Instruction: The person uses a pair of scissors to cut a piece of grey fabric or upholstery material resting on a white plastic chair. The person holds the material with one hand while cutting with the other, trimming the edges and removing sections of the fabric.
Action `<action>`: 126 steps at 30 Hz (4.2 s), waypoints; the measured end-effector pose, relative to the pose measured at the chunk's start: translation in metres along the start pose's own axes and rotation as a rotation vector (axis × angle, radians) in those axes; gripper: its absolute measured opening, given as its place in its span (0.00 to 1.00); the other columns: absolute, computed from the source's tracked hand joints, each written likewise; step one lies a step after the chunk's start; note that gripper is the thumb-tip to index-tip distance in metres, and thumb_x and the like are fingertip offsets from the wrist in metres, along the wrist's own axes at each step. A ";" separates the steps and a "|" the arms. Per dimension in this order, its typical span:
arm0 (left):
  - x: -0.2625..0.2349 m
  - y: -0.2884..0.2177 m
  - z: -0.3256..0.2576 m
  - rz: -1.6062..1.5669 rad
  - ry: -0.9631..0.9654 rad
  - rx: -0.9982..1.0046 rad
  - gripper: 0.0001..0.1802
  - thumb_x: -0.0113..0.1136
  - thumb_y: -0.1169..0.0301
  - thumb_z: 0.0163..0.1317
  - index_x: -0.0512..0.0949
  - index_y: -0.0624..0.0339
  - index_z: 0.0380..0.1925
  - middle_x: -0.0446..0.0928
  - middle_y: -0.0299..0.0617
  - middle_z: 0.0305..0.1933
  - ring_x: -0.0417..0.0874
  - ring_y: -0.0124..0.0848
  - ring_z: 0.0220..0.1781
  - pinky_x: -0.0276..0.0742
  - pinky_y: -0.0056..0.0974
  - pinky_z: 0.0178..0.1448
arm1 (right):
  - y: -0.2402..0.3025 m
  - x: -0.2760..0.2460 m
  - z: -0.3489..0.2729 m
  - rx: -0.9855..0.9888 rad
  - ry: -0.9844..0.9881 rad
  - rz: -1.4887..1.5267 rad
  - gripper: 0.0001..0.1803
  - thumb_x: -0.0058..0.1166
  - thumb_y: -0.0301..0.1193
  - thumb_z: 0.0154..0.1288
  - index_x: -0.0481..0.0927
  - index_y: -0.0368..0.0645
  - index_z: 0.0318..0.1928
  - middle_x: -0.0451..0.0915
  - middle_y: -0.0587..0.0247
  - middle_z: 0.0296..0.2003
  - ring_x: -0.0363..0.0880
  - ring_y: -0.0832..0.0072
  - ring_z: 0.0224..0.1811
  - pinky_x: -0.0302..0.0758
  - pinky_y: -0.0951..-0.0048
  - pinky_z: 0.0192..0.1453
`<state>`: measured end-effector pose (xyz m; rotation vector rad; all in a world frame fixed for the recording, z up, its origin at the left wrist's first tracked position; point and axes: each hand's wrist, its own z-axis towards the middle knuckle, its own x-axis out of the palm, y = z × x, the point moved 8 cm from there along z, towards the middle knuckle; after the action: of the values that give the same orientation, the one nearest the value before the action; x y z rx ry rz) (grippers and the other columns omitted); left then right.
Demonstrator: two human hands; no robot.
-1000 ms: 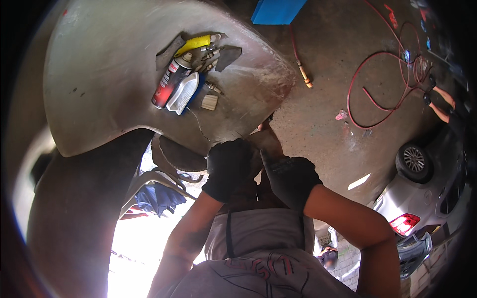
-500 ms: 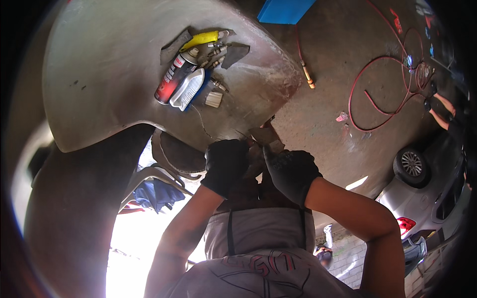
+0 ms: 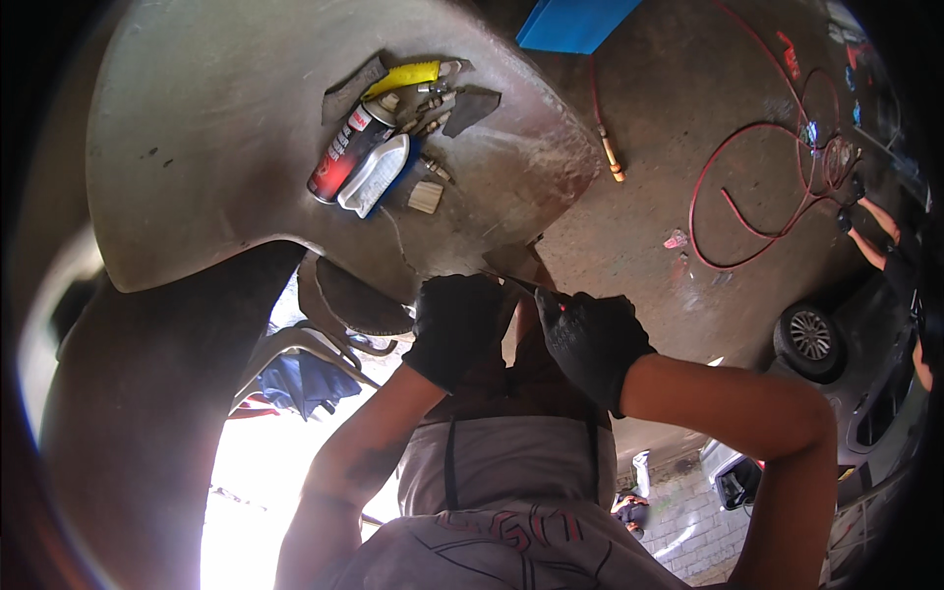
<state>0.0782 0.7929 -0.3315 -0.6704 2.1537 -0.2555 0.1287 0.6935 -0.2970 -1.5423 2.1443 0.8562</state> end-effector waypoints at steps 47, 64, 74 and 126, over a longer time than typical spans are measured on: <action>-0.009 0.037 -0.047 -0.104 0.025 -0.259 0.11 0.60 0.57 0.59 0.84 0.48 0.25 0.82 0.36 0.25 0.87 0.36 0.30 0.81 0.43 0.29 | -0.091 0.042 0.120 0.335 -0.264 0.069 0.37 0.48 0.25 0.66 0.56 0.50 0.75 0.75 0.46 0.48 0.82 0.55 0.43 0.83 0.56 0.38; -0.008 0.036 -0.047 -0.081 0.063 -0.256 0.14 0.58 0.53 0.62 0.83 0.48 0.28 0.82 0.38 0.28 0.86 0.37 0.34 0.81 0.46 0.33 | -0.075 0.052 0.127 0.101 -0.208 0.346 0.30 0.60 0.31 0.59 0.74 0.44 0.64 0.78 0.50 0.56 0.75 0.54 0.60 0.74 0.56 0.60; -0.026 0.008 -0.042 -0.060 -0.013 -0.220 0.10 0.59 0.61 0.60 0.82 0.52 0.25 0.81 0.40 0.26 0.86 0.38 0.29 0.80 0.44 0.27 | -0.052 0.020 0.128 -0.150 -0.558 0.302 0.14 0.54 0.27 0.62 0.84 0.41 0.48 0.85 0.55 0.42 0.85 0.62 0.44 0.79 0.61 0.48; -0.039 0.114 -0.051 -0.728 -0.201 -0.243 0.15 0.65 0.71 0.58 0.81 0.64 0.45 0.84 0.53 0.38 0.87 0.44 0.40 0.80 0.42 0.44 | -0.092 0.027 0.093 0.187 -0.775 0.648 0.24 0.52 0.29 0.65 0.74 0.44 0.62 0.84 0.49 0.41 0.83 0.54 0.42 0.79 0.57 0.47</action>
<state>0.0151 0.9065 -0.3196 -1.5432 1.6889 -0.2926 0.2011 0.7149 -0.4076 -0.2827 2.0051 1.1541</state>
